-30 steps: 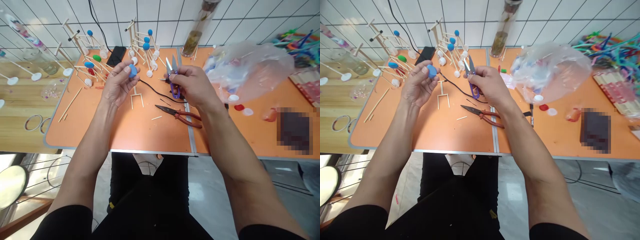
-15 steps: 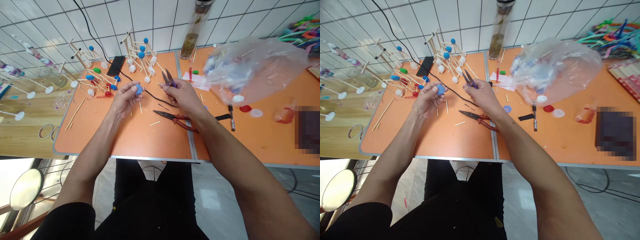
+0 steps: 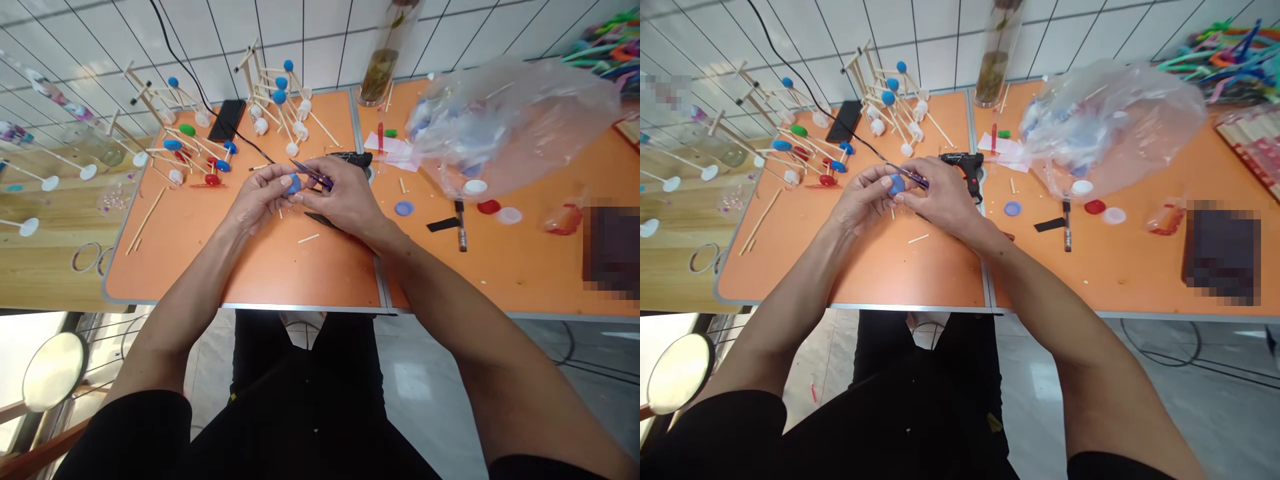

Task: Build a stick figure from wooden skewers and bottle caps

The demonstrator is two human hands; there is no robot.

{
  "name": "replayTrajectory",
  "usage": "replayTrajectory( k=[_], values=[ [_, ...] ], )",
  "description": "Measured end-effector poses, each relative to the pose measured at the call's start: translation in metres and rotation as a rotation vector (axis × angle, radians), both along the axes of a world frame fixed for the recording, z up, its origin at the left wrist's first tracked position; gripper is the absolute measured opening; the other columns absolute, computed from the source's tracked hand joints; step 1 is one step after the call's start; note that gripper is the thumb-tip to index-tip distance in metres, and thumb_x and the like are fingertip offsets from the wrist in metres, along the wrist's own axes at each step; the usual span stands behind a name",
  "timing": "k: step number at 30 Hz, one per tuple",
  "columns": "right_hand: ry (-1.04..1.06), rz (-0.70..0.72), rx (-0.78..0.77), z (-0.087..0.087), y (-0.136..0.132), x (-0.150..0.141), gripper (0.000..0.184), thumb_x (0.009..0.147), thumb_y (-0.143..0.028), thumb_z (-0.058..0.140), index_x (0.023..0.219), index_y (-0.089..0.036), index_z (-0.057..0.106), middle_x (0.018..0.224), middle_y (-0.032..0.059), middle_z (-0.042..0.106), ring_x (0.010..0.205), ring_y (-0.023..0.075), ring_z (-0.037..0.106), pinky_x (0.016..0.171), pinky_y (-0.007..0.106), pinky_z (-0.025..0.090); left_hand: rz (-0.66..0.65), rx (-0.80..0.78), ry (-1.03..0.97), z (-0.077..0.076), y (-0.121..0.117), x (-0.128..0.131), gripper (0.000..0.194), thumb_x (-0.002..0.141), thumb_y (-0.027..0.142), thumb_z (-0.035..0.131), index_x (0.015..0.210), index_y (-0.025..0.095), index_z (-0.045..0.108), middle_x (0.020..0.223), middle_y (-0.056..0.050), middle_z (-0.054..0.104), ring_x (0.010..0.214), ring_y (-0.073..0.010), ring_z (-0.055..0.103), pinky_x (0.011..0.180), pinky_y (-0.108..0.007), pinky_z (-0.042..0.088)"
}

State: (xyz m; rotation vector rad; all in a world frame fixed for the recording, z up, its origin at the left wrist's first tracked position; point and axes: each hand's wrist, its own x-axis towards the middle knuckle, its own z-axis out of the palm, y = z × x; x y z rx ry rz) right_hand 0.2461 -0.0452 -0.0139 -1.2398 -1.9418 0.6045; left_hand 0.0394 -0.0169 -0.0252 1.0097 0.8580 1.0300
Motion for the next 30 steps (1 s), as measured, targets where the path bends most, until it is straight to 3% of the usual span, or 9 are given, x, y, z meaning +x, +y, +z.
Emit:
replayTrajectory(
  k=[9, 17, 25, 30],
  values=[
    [-0.100, -0.007, -0.009, 0.003, -0.003, -0.003, 0.026, 0.101, -0.037, 0.075, 0.125, -0.027, 0.079, 0.123, 0.0105, 0.078, 0.119, 0.0353, 0.068, 0.105, 0.050, 0.052, 0.019, -0.002, 0.036, -0.008, -0.001, 0.004, 0.042, 0.082, 0.039, 0.105, 0.110, 0.024, 0.077, 0.095, -0.003, 0.088, 0.075, -0.0181, 0.085, 0.063, -0.025, 0.067],
    [-0.042, -0.080, 0.032, -0.004, 0.004, 0.001, 0.022, 0.100, -0.039, 0.076, 0.116, -0.025, 0.075, 0.117, 0.0096, 0.076, 0.113, 0.0314, 0.068, 0.100, 0.046, 0.055, 0.035, 0.051, 0.050, -0.007, 0.006, -0.006, 0.035, 0.087, 0.041, 0.102, 0.107, 0.026, 0.077, 0.089, -0.001, 0.086, 0.077, -0.0179, 0.085, 0.069, -0.026, 0.069],
    [0.001, -0.061, -0.007, -0.007, 0.006, 0.010, 0.012, 0.090, -0.029, 0.076, 0.099, -0.023, 0.072, 0.106, 0.0079, 0.079, 0.103, 0.0283, 0.072, 0.097, 0.044, 0.056, 0.241, 0.092, -0.062, -0.022, 0.033, -0.026, 0.035, 0.092, 0.048, 0.097, 0.115, 0.029, 0.079, 0.116, -0.005, 0.089, 0.101, -0.0206, 0.088, 0.081, -0.027, 0.071],
    [-0.040, -0.044, 0.018, -0.014, 0.007, 0.010, 0.013, 0.088, -0.025, 0.072, 0.100, -0.023, 0.073, 0.107, 0.0085, 0.080, 0.102, 0.0283, 0.073, 0.097, 0.044, 0.057, 0.268, 0.079, -0.064, -0.020, 0.033, -0.027, 0.020, 0.099, 0.041, 0.090, 0.114, 0.033, 0.081, 0.115, 0.000, 0.090, 0.092, -0.0157, 0.086, 0.078, -0.023, 0.070]
  ],
)
